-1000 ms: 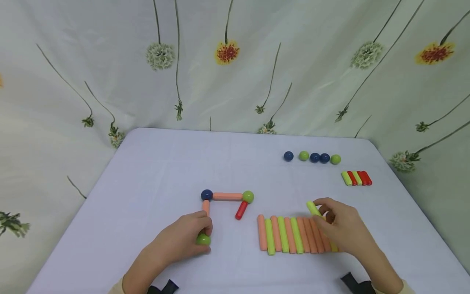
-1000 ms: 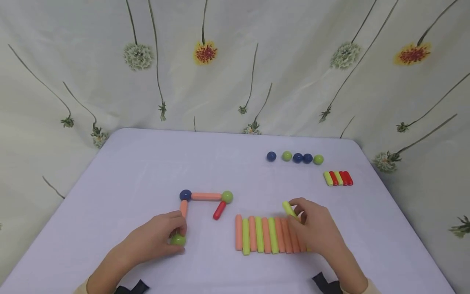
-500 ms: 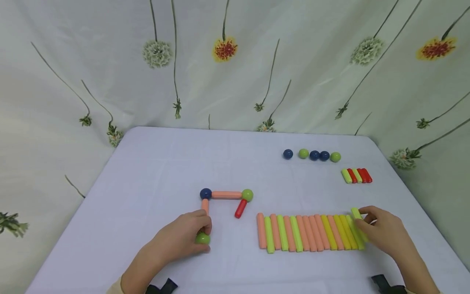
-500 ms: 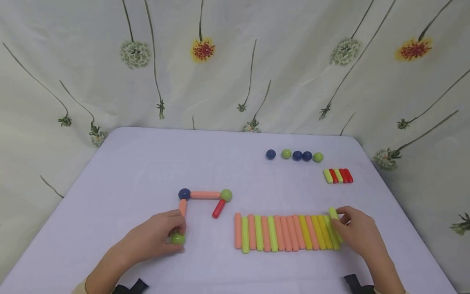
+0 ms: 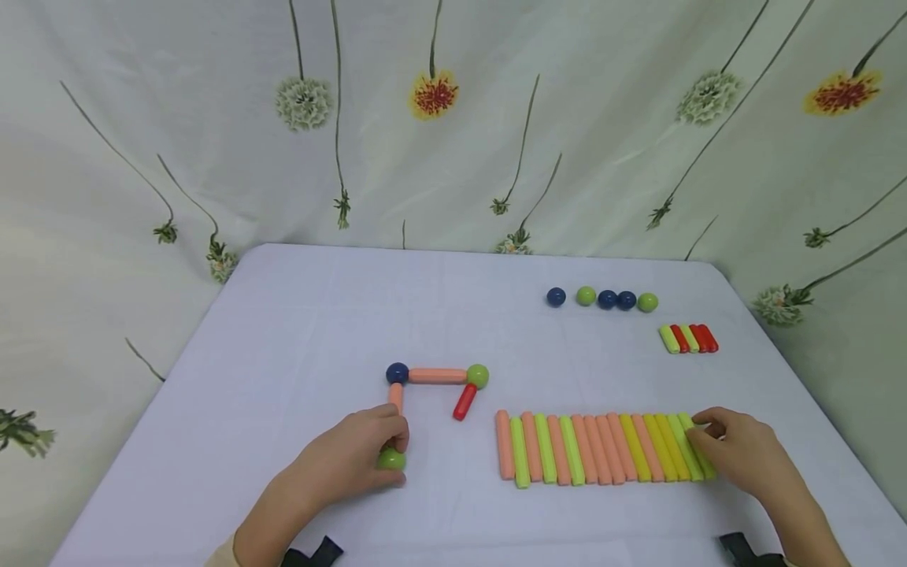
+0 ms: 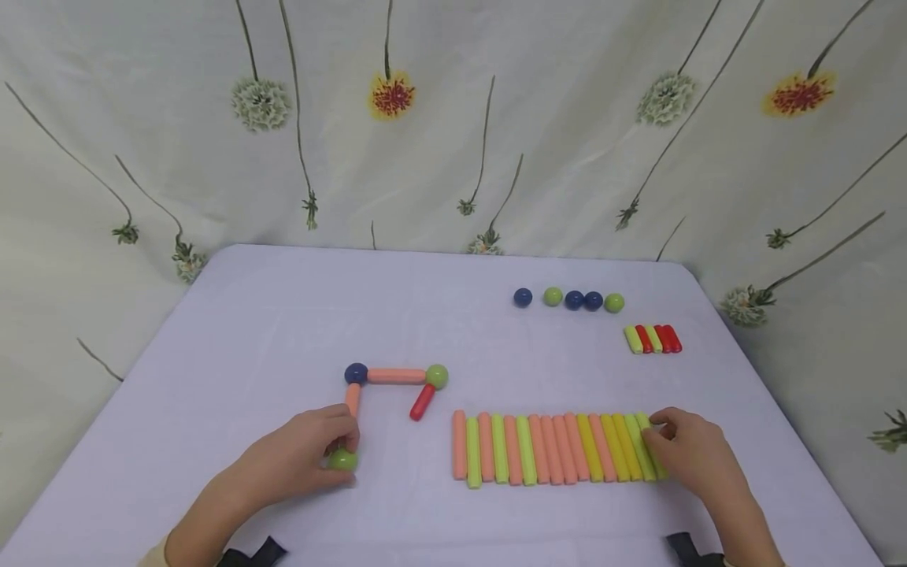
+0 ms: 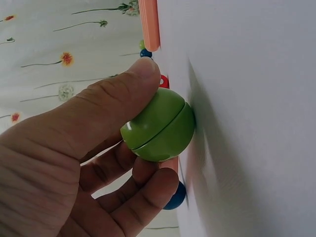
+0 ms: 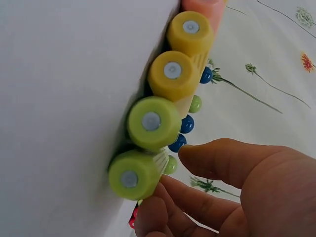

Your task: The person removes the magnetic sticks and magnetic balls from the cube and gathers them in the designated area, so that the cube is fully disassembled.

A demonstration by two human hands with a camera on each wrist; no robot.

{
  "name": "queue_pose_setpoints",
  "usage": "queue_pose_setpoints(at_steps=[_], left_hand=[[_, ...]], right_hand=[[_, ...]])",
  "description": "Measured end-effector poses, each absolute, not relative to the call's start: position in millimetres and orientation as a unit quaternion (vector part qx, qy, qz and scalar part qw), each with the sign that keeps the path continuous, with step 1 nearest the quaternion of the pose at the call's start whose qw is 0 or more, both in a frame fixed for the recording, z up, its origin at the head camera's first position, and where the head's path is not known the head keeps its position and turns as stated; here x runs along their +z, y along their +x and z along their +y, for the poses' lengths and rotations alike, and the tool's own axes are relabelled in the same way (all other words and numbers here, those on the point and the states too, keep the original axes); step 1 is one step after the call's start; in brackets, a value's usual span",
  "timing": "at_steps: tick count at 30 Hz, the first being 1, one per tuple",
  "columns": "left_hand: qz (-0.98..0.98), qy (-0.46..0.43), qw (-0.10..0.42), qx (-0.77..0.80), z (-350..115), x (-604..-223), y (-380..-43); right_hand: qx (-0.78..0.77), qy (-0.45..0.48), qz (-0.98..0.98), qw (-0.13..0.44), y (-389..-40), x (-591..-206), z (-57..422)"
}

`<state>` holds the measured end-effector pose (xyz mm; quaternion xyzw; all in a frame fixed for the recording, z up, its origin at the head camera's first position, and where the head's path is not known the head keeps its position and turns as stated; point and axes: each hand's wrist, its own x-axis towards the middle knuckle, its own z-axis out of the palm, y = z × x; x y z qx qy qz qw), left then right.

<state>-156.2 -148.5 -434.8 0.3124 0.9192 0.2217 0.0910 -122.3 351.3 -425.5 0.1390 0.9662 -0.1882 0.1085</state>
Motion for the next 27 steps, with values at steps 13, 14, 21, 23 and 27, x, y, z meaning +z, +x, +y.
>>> queue_pose_setpoints(at_steps=[13, 14, 21, 23, 27], left_hand=[[0.917, 0.320, 0.083, 0.225, -148.2, -436.4, -156.9], [0.917, 0.320, 0.083, 0.225, -148.2, -436.4, -156.9], [0.916, 0.321, 0.081, 0.228, -148.1, -435.2, -156.1], [0.915, 0.322, 0.080, 0.229, -148.0, -435.1, -156.0], [0.915, 0.323, 0.078, 0.230, -148.3, -435.7, -155.9]], right_hand=[[-0.156, 0.082, 0.984, 0.009, -127.7, -409.8, 311.5], [-0.157, 0.078, 0.984, 0.007, -129.3, -408.3, 306.9], [-0.170, 0.041, 0.985, -0.011, -138.0, -397.5, 265.7], [-0.173, 0.035, 0.984, -0.013, -140.6, -395.3, 252.6], [-0.185, 0.016, 0.983, -0.008, -145.9, -391.5, 224.8]])
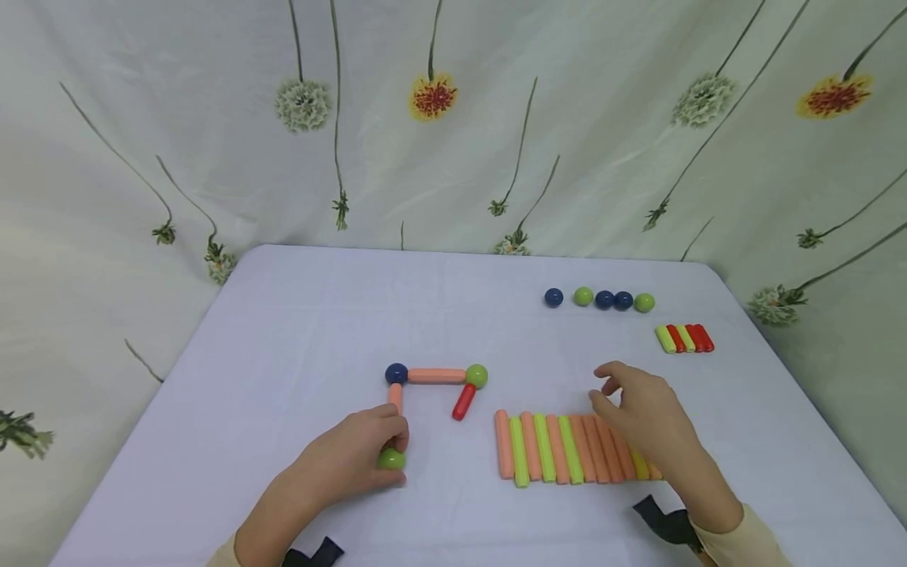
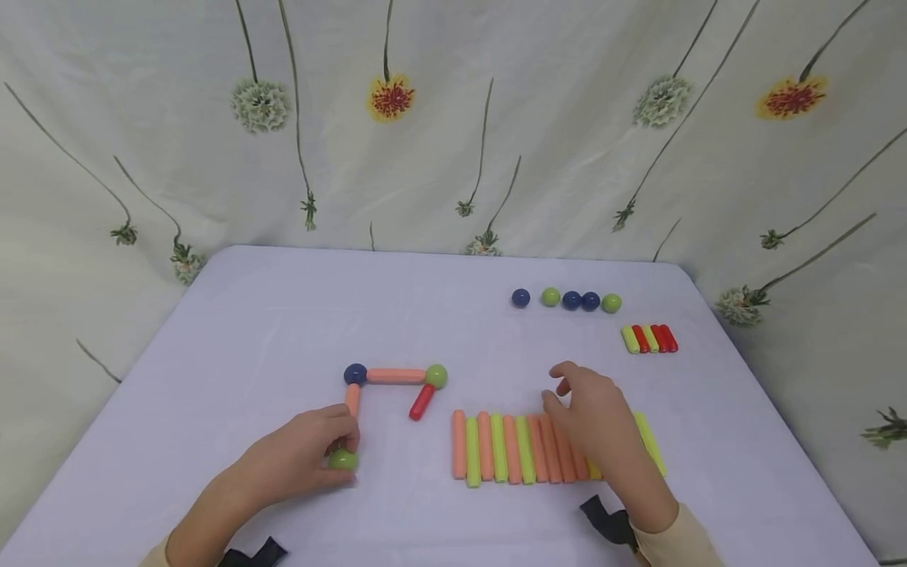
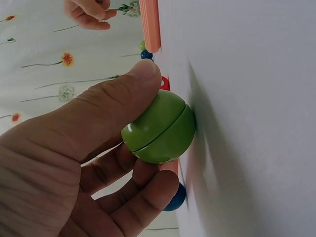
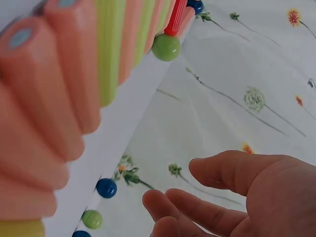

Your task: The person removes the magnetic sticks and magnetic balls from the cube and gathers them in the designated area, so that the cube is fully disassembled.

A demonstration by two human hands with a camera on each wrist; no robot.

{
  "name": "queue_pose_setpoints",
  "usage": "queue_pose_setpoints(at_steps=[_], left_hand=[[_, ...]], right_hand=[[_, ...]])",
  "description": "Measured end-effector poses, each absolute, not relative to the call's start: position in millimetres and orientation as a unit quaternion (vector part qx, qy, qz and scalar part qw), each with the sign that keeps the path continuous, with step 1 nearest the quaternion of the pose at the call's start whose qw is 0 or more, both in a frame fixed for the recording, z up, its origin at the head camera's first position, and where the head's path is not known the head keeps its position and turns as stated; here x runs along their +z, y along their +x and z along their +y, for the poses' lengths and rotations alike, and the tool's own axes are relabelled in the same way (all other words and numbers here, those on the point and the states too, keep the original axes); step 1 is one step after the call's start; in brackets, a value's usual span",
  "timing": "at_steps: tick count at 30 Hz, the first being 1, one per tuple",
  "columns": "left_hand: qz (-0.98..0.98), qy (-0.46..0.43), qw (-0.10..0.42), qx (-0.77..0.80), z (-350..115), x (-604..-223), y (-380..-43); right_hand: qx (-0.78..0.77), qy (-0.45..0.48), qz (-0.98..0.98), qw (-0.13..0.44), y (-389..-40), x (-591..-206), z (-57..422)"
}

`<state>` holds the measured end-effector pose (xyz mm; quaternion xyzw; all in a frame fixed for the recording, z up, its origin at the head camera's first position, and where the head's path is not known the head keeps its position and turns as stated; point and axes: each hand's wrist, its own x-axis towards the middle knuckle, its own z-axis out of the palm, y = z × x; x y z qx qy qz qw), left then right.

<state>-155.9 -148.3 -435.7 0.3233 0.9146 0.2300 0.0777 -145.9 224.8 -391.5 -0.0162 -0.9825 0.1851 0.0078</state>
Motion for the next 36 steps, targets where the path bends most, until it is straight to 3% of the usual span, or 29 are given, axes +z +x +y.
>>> queue_pose_setpoints(at_steps=[15, 22, 36], left_hand=[[0.917, 0.318, 0.081, 0.229, -150.5, -436.0, -156.2], [0.913, 0.324, 0.081, 0.235, -149.7, -437.8, -157.2], [0.911, 0.327, 0.077, 0.240, -151.7, -436.4, -156.5]], right_hand=[[0.252, 0.074, -0.963, -0.059, -157.3, -401.1, 111.4], [0.177, 0.060, -0.982, -0.006, -162.2, -421.2, 72.4], [0.104, 0.035, -0.994, 0.018, -166.0, -432.4, 50.5]])
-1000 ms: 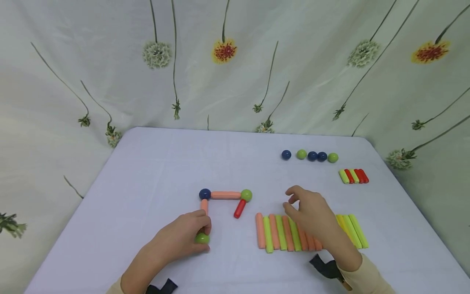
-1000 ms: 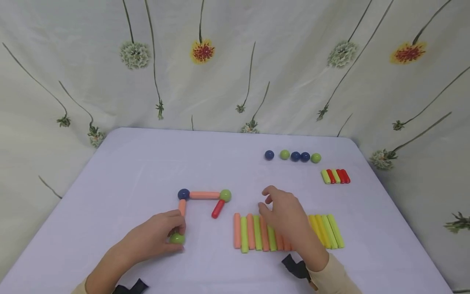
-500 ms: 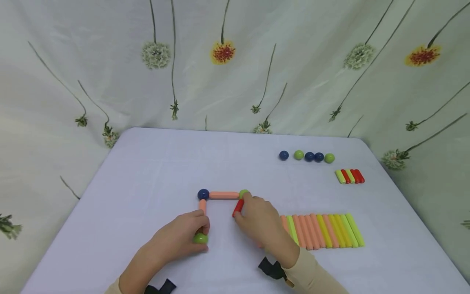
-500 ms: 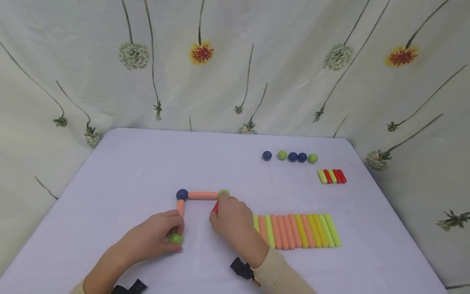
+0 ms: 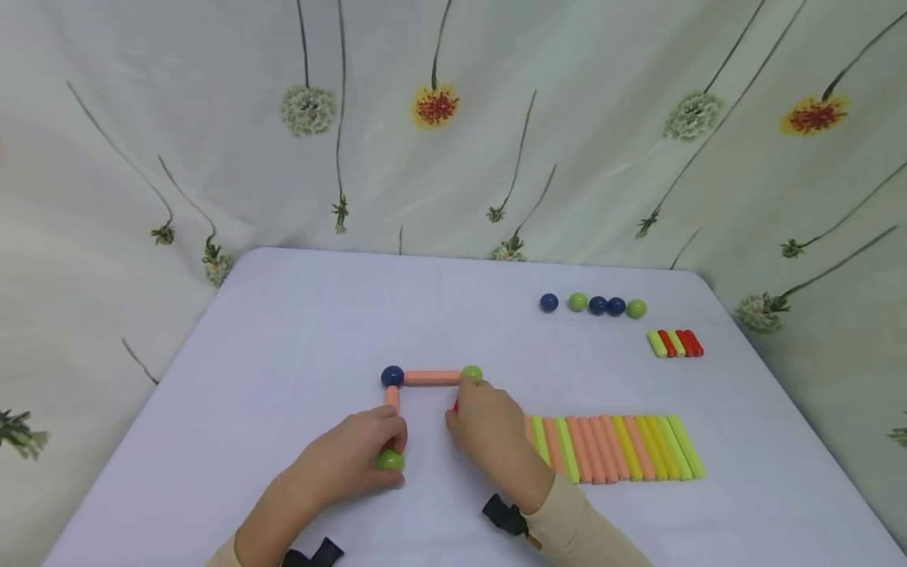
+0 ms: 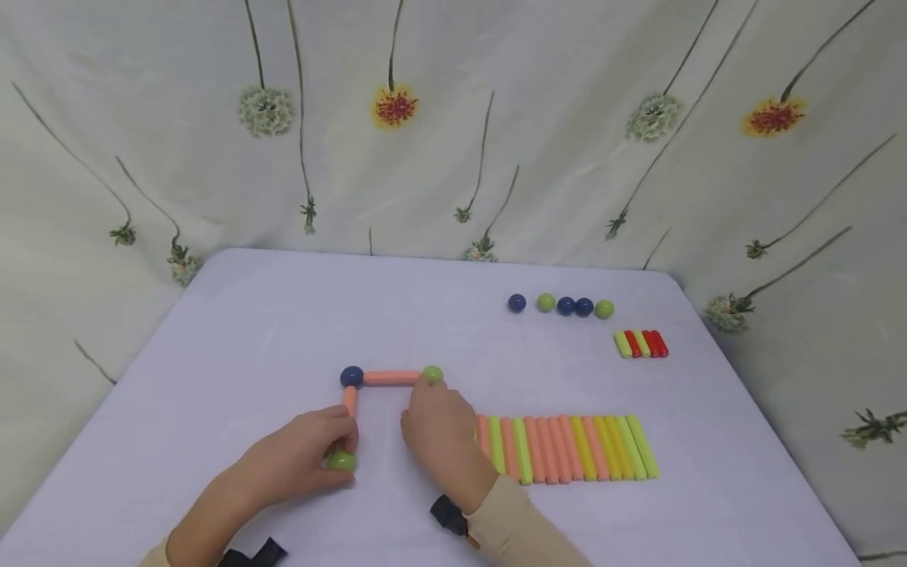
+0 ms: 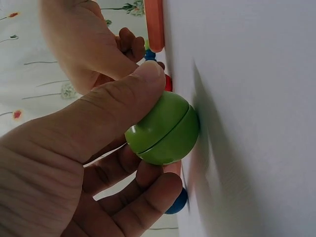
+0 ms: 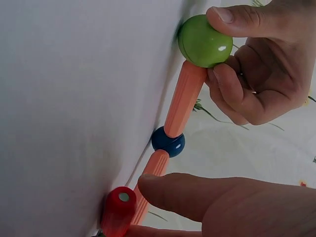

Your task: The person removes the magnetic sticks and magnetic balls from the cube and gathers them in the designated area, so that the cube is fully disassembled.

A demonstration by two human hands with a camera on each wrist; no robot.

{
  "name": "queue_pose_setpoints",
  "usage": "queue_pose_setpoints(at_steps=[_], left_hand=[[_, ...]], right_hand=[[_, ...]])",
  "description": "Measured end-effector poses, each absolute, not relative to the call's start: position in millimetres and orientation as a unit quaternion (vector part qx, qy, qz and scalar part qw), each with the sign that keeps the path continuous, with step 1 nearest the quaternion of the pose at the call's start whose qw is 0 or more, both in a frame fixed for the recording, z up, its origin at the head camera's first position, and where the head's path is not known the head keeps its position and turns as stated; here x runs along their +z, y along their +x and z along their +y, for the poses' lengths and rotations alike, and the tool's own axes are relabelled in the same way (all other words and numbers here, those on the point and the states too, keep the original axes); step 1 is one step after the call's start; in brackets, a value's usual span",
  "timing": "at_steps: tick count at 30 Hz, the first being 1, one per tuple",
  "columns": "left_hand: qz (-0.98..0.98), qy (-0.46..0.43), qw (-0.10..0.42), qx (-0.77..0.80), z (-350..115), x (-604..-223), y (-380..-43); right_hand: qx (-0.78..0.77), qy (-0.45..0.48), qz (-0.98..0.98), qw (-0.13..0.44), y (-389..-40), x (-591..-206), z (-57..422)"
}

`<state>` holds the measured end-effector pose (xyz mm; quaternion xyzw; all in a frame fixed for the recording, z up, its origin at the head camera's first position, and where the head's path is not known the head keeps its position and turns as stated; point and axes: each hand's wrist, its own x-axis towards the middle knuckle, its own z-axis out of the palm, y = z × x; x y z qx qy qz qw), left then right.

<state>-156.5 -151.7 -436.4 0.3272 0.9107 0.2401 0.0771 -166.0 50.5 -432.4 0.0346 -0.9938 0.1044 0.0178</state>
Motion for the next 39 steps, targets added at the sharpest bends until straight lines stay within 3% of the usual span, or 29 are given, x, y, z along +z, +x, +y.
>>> queue_pose_setpoints(at_steps=[10, 20, 28, 39], left_hand=[[0.903, 0.344, 0.067, 0.249, -149.5, -440.0, -158.1], [0.902, 0.349, 0.068, 0.246, -147.2, -441.8, -160.3], [0.908, 0.335, 0.078, 0.239, -149.5, -441.6, -159.2], [0.906, 0.346, 0.053, 0.237, -152.1, -445.4, -159.7]], right_hand=[[0.095, 0.059, -0.992, -0.054, -159.6, -435.1, 48.3], [0.146, 0.103, -0.983, -0.040, -152.0, -426.8, 57.9], [0.241, 0.143, -0.960, -0.013, -149.2, -420.2, 88.9], [0.293, 0.151, -0.944, 0.004, -151.7, -417.3, 132.1]])
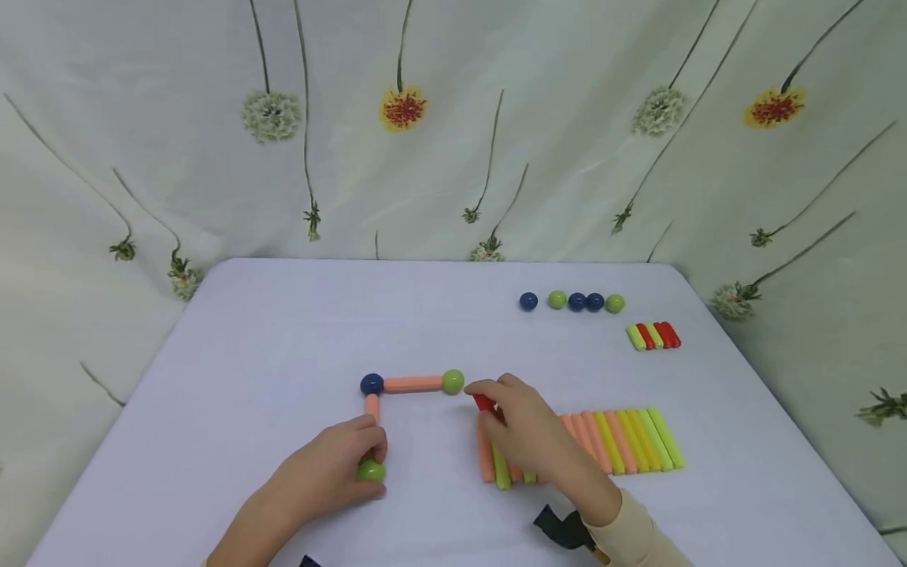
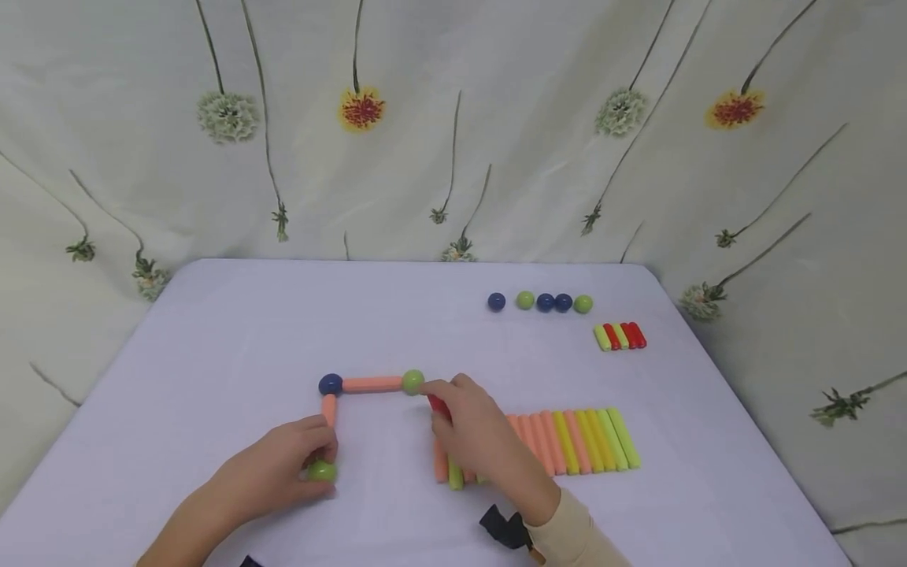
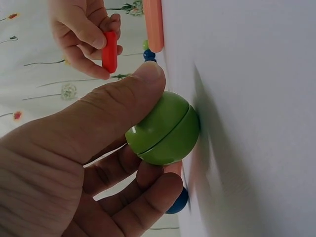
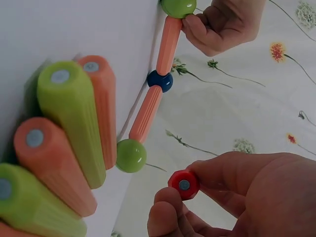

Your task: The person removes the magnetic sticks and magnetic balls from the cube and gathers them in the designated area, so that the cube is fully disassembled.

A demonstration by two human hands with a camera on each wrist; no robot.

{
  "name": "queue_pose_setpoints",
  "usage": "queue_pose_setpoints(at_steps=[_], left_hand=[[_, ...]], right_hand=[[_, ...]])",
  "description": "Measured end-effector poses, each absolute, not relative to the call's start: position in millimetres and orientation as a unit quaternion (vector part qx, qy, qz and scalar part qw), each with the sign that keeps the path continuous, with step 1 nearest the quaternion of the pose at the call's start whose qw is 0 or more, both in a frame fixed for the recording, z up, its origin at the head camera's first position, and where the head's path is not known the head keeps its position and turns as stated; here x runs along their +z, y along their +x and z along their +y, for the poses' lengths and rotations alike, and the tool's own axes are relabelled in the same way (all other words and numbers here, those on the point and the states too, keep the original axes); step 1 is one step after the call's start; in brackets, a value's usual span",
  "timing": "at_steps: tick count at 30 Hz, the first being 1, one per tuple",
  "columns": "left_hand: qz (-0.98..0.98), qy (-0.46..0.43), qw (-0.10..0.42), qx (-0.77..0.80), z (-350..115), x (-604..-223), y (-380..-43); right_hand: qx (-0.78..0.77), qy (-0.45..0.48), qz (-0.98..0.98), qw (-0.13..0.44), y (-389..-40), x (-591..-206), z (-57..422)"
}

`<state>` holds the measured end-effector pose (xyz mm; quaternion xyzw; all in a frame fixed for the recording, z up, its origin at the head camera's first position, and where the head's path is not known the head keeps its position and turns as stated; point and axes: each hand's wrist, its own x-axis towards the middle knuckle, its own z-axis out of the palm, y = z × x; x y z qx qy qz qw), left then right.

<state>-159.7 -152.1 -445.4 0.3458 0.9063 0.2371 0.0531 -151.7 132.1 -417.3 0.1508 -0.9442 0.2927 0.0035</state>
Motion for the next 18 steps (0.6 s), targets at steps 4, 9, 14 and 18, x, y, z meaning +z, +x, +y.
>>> queue_pose_setpoints(at_steps=[4, 9, 14, 18], left_hand=[[0.909, 0.343, 0.046, 0.233, -154.0, -447.2, -158.4], [0.910, 0.342, 0.043, 0.231, -154.5, -448.3, -157.6], [0.909, 0.346, 0.039, 0.230, -153.5, -447.8, -157.9], [0.908, 0.350, 0.037, 0.228, -152.7, -447.6, -158.4]], right_hand=[[0.301, 0.149, -0.942, 0.017, -152.3, -418.0, 141.3], [0.312, 0.125, -0.942, 0.018, -151.4, -418.1, 153.2], [0.320, 0.096, -0.942, 0.012, -150.8, -417.7, 168.1], [0.333, 0.084, -0.939, 0.019, -150.9, -418.0, 182.8]])
